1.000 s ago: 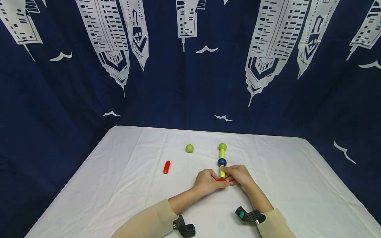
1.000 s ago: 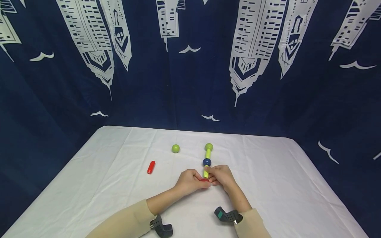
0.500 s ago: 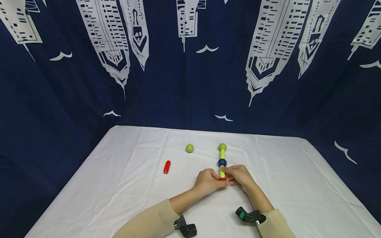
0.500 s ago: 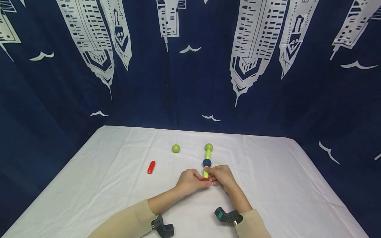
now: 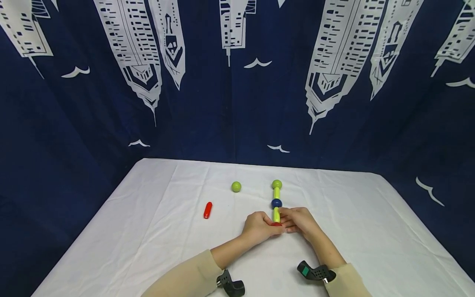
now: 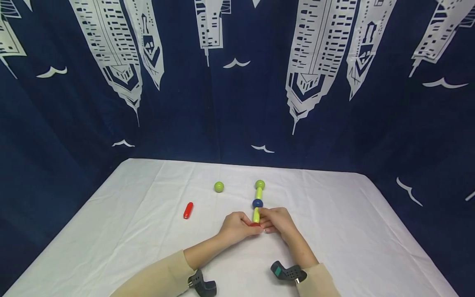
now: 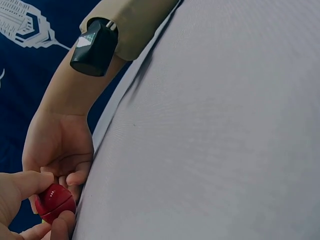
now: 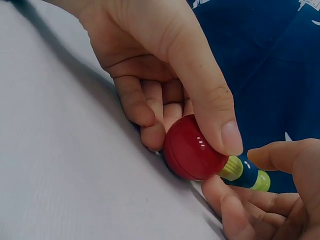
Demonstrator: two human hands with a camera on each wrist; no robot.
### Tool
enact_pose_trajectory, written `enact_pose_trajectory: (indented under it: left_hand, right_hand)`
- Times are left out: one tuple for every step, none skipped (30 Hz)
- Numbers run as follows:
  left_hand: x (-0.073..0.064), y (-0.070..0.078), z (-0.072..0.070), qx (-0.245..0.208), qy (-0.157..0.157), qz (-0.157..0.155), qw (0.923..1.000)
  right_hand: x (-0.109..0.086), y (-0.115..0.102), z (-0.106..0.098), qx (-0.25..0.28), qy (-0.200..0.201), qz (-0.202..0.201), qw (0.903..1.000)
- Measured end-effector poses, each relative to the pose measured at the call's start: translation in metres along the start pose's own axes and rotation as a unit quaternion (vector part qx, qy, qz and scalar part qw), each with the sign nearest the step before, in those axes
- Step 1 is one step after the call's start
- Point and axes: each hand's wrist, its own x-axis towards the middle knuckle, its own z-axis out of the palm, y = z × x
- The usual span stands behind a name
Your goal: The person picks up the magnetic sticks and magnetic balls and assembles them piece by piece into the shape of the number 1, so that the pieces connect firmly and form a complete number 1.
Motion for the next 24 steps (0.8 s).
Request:
enact_pose_trajectory:
  left_hand:
    - [0.001,0.000,0.000,0.000,0.002,-0.001,1.0000]
    - [0.001,0.000,0.000,0.000,0.003,0.000,1.0000]
    - [0.002,0.000,0.000,0.001,0.005,0.000,1.0000]
    - [0.002,0.000,0.000,0.002,0.007,0.000,1.0000]
    - [0.003,0.000,0.000,0.003,0.009,0.002,1.0000]
    - [0.003,0.000,0.000,0.003,0.010,0.003,0.9999]
    - [0.004,0.000,0.000,0.001,0.010,0.002,0.9999]
    - [0.005,0.001,0.000,0.000,0.011,0.002,0.9999]
    - [0.006,0.001,0.000,0.001,0.012,0.002,0.9999]
    - [0.007,0.001,0.000,0.001,0.014,0.002,0.9999]
    - [0.007,0.001,0.000,0.000,0.015,0.001,0.9999]
    - [0.008,0.001,0.000,-0.001,0.017,0.000,0.9999]
    - [0.009,0.001,0.000,-0.001,0.019,0.000,0.9998]
    - [0.009,0.001,-0.001,-0.001,0.020,0.000,0.9998]
    - [0.010,0.002,-0.001,-0.001,0.022,0.000,0.9998]
    - [0.011,0.002,-0.001,-0.002,0.024,0.000,0.9997]
    - [0.012,0.002,-0.001,-0.001,0.025,0.001,0.9997]
    - [0.013,0.003,-0.001,0.001,0.027,0.003,0.9996]
    - [0.014,0.003,-0.001,0.004,0.029,0.005,0.9996]
    - [0.015,0.003,-0.001,0.004,0.030,0.006,0.9995]
    - [0.016,0.003,-0.001,0.004,0.032,0.007,0.9994]
    - [0.017,0.003,-0.001,0.006,0.033,0.008,0.9994]
    - [0.018,0.003,-0.001,0.007,0.035,0.010,0.9993]
    - [0.019,0.002,0.000,0.007,0.036,0.013,0.9992]
  right_hand:
    - [0.000,0.000,-0.001,-0.003,-0.001,0.000,1.0000]
    - [-0.001,0.000,-0.002,-0.006,-0.002,-0.002,1.0000]
    - [-0.001,0.000,-0.003,-0.007,-0.002,-0.002,1.0000]
    - [-0.002,0.000,-0.003,-0.011,-0.004,-0.003,0.9999]
    - [-0.003,0.000,-0.004,-0.015,-0.005,-0.004,0.9999]
    - [-0.003,0.000,-0.005,-0.020,-0.006,-0.006,0.9998]
    - [-0.004,0.000,-0.005,-0.024,-0.007,-0.007,0.9997]
    - [-0.004,0.000,-0.005,-0.027,-0.008,-0.008,0.9996]
    - [-0.005,0.000,-0.005,-0.030,-0.011,-0.009,0.9995]
    - [-0.005,0.001,-0.005,-0.033,-0.015,-0.009,0.9993]
    - [-0.005,0.001,-0.005,-0.035,-0.018,-0.011,0.9992]
    - [-0.006,0.001,-0.005,-0.038,-0.022,-0.013,0.9990]
    - [-0.007,0.001,-0.005,-0.040,-0.026,-0.016,0.9987]
    - [-0.007,0.001,-0.004,-0.041,-0.031,-0.018,0.9985]
    - [-0.008,0.001,-0.004,-0.043,-0.035,-0.020,0.9983]
    - [-0.008,0.001,-0.004,-0.044,-0.038,-0.022,0.9981]
    - [-0.009,0.001,-0.004,-0.044,-0.040,-0.024,0.9979]
    - [-0.009,0.001,-0.004,-0.044,-0.043,-0.025,0.9978]
    - [-0.009,0.001,-0.004,-0.042,-0.045,-0.025,0.9978]
    - [-0.009,0.001,-0.004,-0.040,-0.046,-0.025,0.9978]
    - [-0.009,0.001,-0.004,-0.038,-0.047,-0.025,0.9979]
    - [-0.009,0.001,-0.004,-0.035,-0.048,-0.025,0.9979]
    - [-0.009,0.001,-0.003,-0.031,-0.048,-0.025,0.9980]
    - [-0.009,0.001,-0.003,-0.028,-0.049,-0.026,0.9981]
